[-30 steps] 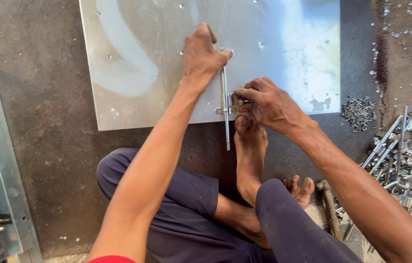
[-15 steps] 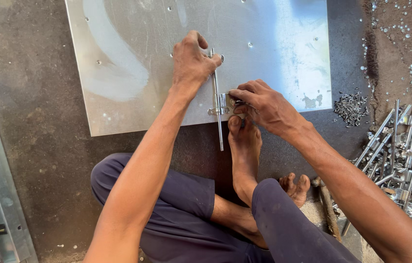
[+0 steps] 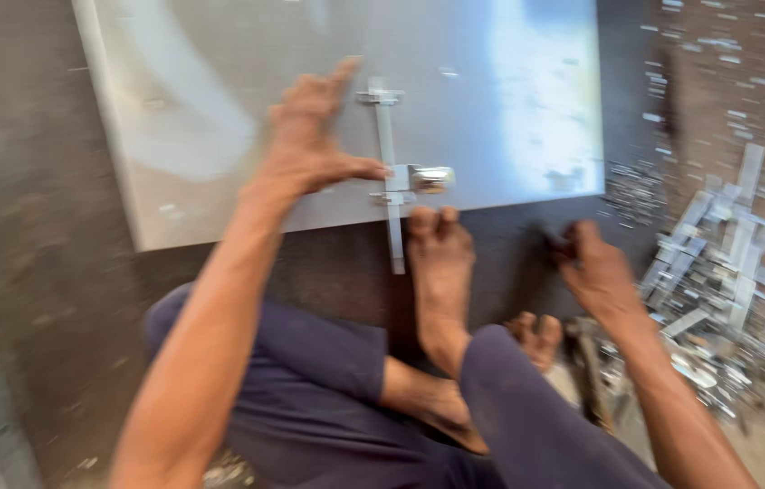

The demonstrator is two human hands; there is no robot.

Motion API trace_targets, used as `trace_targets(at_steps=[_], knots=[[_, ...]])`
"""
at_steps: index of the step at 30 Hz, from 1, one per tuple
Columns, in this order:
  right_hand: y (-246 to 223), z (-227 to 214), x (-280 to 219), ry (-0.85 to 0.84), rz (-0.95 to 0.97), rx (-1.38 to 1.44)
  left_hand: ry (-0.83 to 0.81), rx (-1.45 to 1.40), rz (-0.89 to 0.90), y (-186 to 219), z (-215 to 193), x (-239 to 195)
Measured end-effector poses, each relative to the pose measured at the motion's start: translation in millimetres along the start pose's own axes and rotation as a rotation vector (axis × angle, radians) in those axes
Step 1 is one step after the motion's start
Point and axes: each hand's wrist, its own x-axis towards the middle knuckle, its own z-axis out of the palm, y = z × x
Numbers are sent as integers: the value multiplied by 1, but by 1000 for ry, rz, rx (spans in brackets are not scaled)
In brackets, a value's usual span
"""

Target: The person attaches metal latches and hinges to a flat metal panel using a rod, then hammers metal components into a rectangular frame while sitting on the floor.

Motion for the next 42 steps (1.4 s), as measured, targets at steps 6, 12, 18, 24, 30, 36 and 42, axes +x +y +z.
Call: trace_targets(at_steps=[6,12,18,24,30,36,42], knots=[[-52,-30,-7,61,68,997,-127,65,-140,6,15,9],[-141,-5,24,127,-195,676,-151,103,-180,10,14,9],[-180,21,36,246,-612,317,-149,115,-206,12,16,11],[-181,29,39,203,-653,176,-106,99,-214,10,23,12],[-182,30,42,130,-672,169,-81,91,-230,8,27,13],[-180,27,43,136,-684,150,-86,79,-241,11,26,14],[-193,35,45,99,-596,192,-90,87,-250,12,25,14]])
